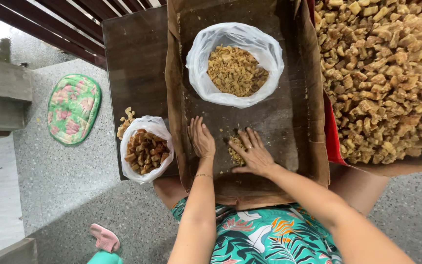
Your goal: The person sits on the floor and sorts small, brown, crumbly food pieces by hand. They pick up handfuls from a large cardboard box, separate the larger pieces from the smaller crumbs, and place the sorted pieces into a white plastic bag. The process is repeated continuously throughout the clip.
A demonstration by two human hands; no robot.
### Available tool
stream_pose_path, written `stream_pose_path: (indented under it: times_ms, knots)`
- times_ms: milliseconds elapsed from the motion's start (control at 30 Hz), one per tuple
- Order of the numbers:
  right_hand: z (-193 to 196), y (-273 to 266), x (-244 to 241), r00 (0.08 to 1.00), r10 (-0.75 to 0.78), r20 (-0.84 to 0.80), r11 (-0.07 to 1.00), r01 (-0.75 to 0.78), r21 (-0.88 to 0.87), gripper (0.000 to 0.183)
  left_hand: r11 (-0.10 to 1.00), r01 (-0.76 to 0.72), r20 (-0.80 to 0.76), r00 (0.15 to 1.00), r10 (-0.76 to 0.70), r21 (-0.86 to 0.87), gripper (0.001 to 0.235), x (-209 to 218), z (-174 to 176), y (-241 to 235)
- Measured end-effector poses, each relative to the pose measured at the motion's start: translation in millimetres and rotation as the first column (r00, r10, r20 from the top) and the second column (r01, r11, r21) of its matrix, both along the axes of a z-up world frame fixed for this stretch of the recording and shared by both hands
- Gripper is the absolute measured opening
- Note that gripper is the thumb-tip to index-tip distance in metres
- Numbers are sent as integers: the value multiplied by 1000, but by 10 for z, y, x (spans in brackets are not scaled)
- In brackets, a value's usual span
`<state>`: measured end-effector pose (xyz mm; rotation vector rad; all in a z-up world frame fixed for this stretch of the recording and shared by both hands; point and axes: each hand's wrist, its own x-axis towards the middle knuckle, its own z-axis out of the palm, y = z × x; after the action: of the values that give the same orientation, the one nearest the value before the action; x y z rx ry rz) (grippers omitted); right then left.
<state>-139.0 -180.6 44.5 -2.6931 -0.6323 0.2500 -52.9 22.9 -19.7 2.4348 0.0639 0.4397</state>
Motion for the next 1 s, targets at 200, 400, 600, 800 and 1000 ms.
stream_pose_path:
  times_ms: [200, 400, 600, 800, 1000]
  knots:
    - [-277, 287, 249, 961, -107, 257, 986, 70, 150, 61, 1000, -2, 17, 1000, 2, 7, 32, 32, 63, -27]
    - [-392, 114, 353, 908, 19, 420, 992, -69, 104, 29, 992, 19, -56, 998, -12, 128, 31, 14, 144, -47]
    - [-309, 106, 434, 940, -165, 298, 971, 102, 216, 26, 982, 5, -101, 995, 14, 187, 32, 8, 160, -54]
    - [78, -14, 793, 844, -504, 182, 773, 348, 530, 24, 980, -25, -101, 994, 46, 198, 36, 34, 219, -71]
    - [507, -277, 2159, 827, -529, 190, 786, 393, 477, 18, 961, -5, -134, 990, 43, 275, 44, 48, 286, -85]
